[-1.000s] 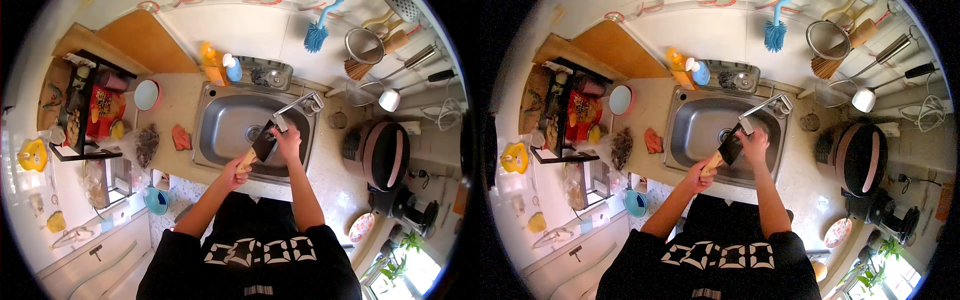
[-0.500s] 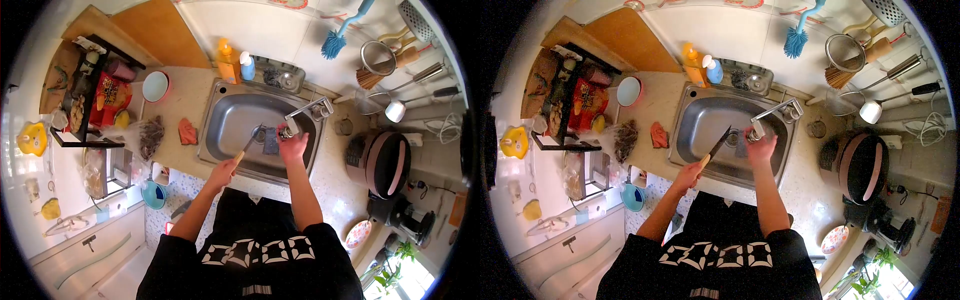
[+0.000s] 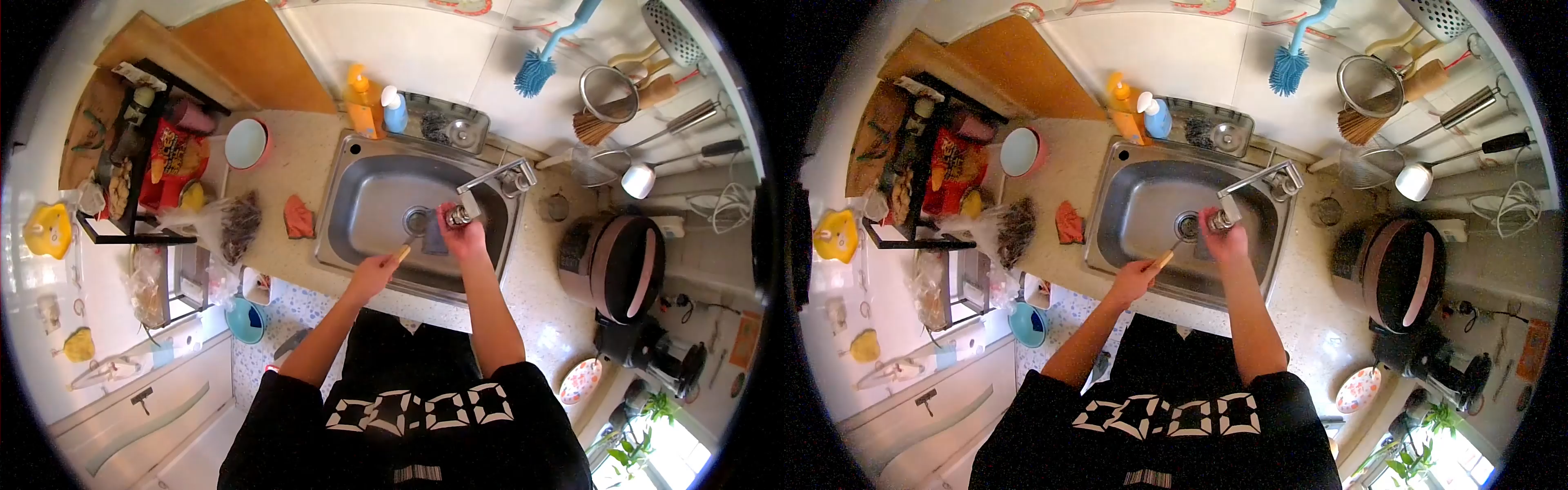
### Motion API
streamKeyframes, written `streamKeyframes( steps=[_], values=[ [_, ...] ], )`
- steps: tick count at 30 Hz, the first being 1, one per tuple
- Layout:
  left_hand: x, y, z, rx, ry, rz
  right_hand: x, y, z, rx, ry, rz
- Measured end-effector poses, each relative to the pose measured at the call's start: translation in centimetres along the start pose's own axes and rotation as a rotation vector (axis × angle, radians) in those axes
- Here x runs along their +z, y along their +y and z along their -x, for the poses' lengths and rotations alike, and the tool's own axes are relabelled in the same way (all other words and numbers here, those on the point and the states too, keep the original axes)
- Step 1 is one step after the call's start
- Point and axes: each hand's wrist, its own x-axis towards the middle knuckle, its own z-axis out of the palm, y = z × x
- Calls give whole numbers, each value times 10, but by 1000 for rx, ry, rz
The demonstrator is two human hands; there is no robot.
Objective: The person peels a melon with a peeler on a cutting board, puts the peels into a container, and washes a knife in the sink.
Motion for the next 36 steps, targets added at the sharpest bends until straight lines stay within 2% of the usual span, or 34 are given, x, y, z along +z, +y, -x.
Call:
streamKeyframes(
  steps=[3, 5, 12, 15, 20, 24, 33, 36],
  values=[
    [20, 10, -3, 244, 140, -519, -4, -11, 8, -5, 31, 38],
    [31, 11, -12, 308, 162, -525, -4, -13, 13, -64, -11, 154],
    [43, 46, -10, 414, 56, -685, -21, -15, 13, -50, 33, 26],
    [50, 38, -7, 485, 119, -695, -17, -12, 17, -60, 24, 40],
    [52, 37, -7, 450, 134, -702, -18, -10, 21, -46, -30, 52],
    [49, 41, -9, 376, 138, -743, 2, -4, 48, -77, 45, 7],
    [65, 48, -32, 439, 131, -577, -1, -9, 54, -51, 49, 13],
    [73, 48, -39, 453, 193, -524, -7, -13, 50, -73, 25, 78]
  ],
)
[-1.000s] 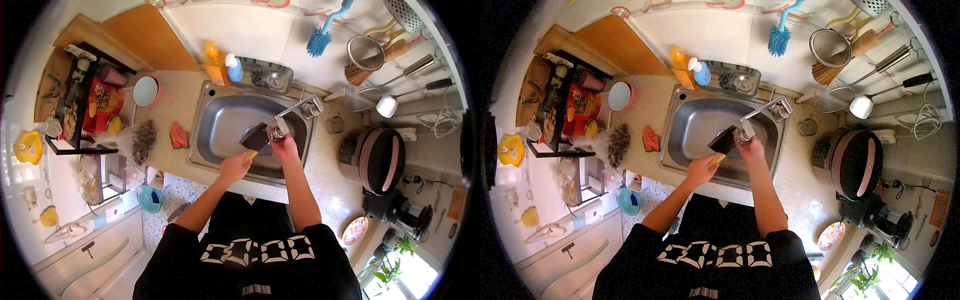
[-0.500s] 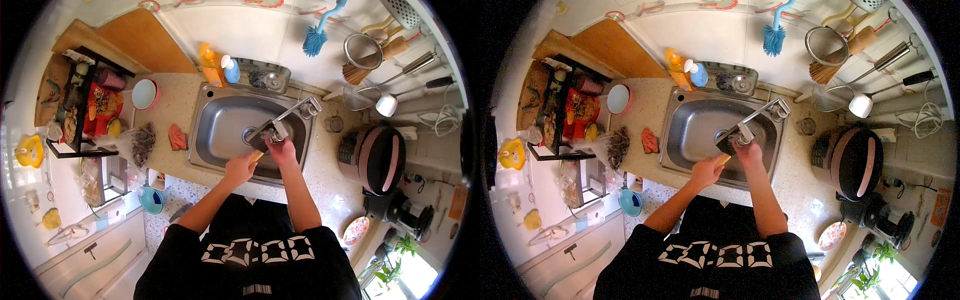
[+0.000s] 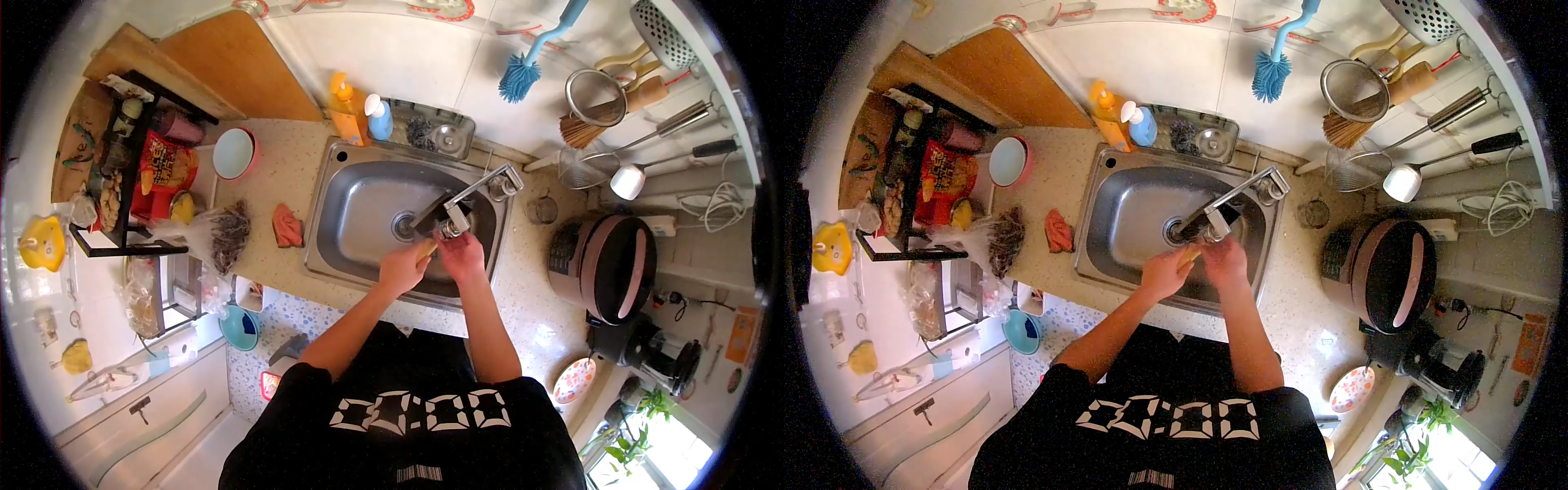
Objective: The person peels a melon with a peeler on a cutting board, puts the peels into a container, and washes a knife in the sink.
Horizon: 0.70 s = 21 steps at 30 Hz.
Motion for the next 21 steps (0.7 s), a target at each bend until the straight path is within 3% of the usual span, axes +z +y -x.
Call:
streamKeyframes(
  steps=[2, 4, 6, 7, 9, 11, 14, 17, 18, 21],
  values=[
    [4, 2, -4, -37, 32, 38, -19, -4, -11, -19, -15, 36],
    [9, -4, -7, -105, -4, 159, -55, -12, -34, -297, -61, 909],
    [16, -22, -10, -206, -106, 358, -92, -23, -56, -410, -151, 1115],
    [11, -23, -9, -339, -179, 586, -98, -29, -59, -382, -216, 883],
    [-3, -28, -1, -605, -324, 1041, -98, -34, -62, -368, -167, 714],
    [-19, -30, 12, -674, -308, 1218, -39, -39, -25, -399, 60, 837],
    [-41, -34, 36, -739, -317, 1399, -16, -55, -22, -883, -65, 1835],
    [-50, -52, 59, -724, -341, 1410, 18, -62, -25, -1146, -178, 2212],
    [-52, -57, 66, -711, -348, 1392, 28, -67, -33, -954, -158, 2456],
    [-66, -61, 85, -735, -275, 1408, 64, -67, -70, -547, -21, 2730]
  ],
)
